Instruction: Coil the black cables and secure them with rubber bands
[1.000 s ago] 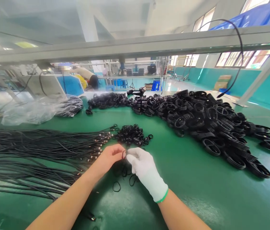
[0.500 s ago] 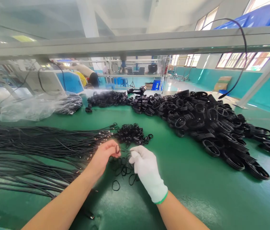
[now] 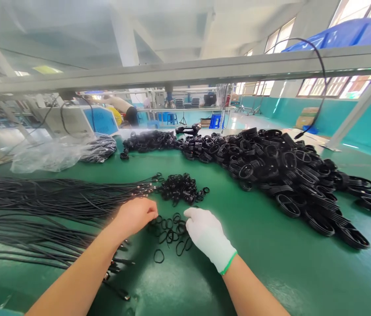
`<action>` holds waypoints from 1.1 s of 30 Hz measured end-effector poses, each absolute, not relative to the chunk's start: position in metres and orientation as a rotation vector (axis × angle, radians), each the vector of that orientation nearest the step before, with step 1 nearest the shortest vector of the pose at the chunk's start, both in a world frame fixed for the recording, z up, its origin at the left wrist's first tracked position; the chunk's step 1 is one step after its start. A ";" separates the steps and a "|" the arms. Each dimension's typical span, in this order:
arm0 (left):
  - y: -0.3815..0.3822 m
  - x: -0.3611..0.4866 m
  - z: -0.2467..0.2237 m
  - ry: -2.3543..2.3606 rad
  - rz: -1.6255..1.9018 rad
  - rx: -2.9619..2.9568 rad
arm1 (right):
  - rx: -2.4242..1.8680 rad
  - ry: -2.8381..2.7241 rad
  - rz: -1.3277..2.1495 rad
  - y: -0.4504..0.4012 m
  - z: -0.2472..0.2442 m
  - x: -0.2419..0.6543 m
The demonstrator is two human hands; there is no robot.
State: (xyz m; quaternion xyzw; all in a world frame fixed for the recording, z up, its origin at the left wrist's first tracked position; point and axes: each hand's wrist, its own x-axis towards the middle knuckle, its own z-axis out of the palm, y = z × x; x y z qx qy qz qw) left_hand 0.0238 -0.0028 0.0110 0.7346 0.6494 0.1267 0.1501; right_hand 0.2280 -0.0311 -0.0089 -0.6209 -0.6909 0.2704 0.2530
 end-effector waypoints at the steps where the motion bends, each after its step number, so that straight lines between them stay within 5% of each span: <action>1: 0.000 0.034 0.008 1.873 0.369 2.127 | -1.704 -1.845 0.713 -0.030 -0.009 0.228; 19: -0.006 0.049 -0.008 1.144 0.691 1.669 | -1.516 -1.626 0.928 -0.032 -0.006 0.213; 33: 0.001 0.023 0.002 1.365 0.819 1.698 | -1.611 -1.711 0.691 -0.031 0.013 0.235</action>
